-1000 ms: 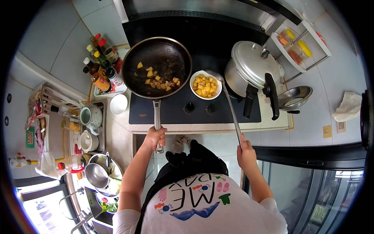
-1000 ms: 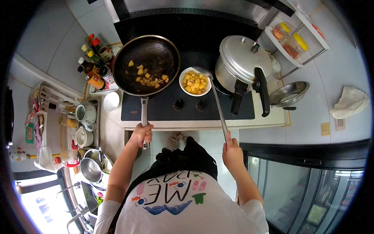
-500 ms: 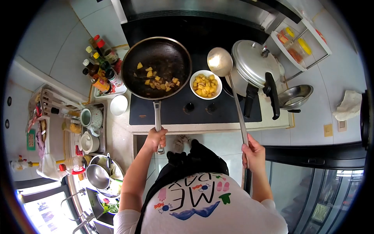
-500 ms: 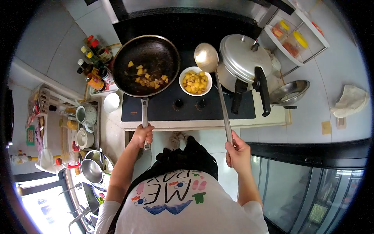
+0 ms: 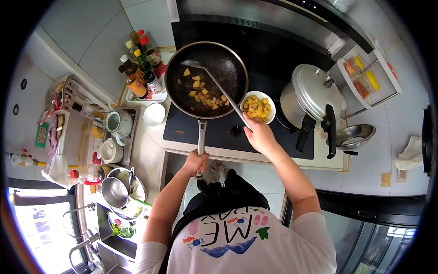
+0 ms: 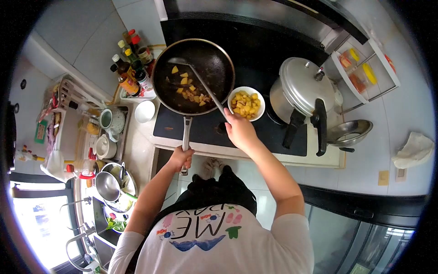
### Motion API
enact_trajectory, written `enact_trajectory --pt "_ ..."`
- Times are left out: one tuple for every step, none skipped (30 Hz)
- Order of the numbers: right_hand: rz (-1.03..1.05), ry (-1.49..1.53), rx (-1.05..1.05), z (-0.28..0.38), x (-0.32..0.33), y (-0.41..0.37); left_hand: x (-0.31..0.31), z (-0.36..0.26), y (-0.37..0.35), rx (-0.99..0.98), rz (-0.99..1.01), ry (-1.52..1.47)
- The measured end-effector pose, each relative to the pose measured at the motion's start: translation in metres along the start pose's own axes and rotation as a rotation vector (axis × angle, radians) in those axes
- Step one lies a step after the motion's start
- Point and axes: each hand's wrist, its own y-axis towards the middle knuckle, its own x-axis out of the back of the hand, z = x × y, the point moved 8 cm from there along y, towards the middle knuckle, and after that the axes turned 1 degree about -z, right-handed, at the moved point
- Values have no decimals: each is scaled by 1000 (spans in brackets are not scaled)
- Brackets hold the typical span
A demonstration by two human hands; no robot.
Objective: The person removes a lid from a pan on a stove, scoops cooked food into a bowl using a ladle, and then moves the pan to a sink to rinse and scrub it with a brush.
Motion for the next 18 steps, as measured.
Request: enact_trajectory --pt "41 -40 19 7 7 -2 1 0 0 -2 -2 3" --pt "82 -81 35 10 16 -10 1 1 -1 4 -2 -3" --pt "122 -124 50 12 27 -19 0 -1 -3 8 1 -8" --pt "184 -141 43 15 41 -28 -2 -2 -3 11 6 -13" --pt "247 -160 38 18 56 -38 -2 -1 -2 13 15 -26" --pt "311 -178 34 19 64 -43 -1 1 0 15 24 -41" --pt "299 -172 35 18 70 -44 -2 3 1 17 31 -55" --pt "286 -165 34 16 74 -45 -1 4 2 18 21 -51" --pt "273 -157 29 16 77 -47 -1 5 2 22 14 -44" --pt "214 -156 33 18 72 -39 -1 6 2 26 8 -35" --pt "142 -117 61 16 60 -29 -2 7 2 26 15 -30" --pt "71 -77 93 10 43 -18 -3 7 3 25 19 -27" --pt "0 -35 127 12 38 -12 -2 7 3 24 21 -24" --pt "21 -41 111 12 32 -11 -2 8 2 26 11 -31" --pt "40 -44 96 14 28 -9 -2 8 1 27 0 -35" --pt "58 -50 81 15 26 -7 -1 7 1 28 -9 -39" --pt "128 -100 93 17 29 -12 0 6 1 33 2 -38" --pt "202 -151 104 23 44 -22 -1 6 0 41 14 -40"
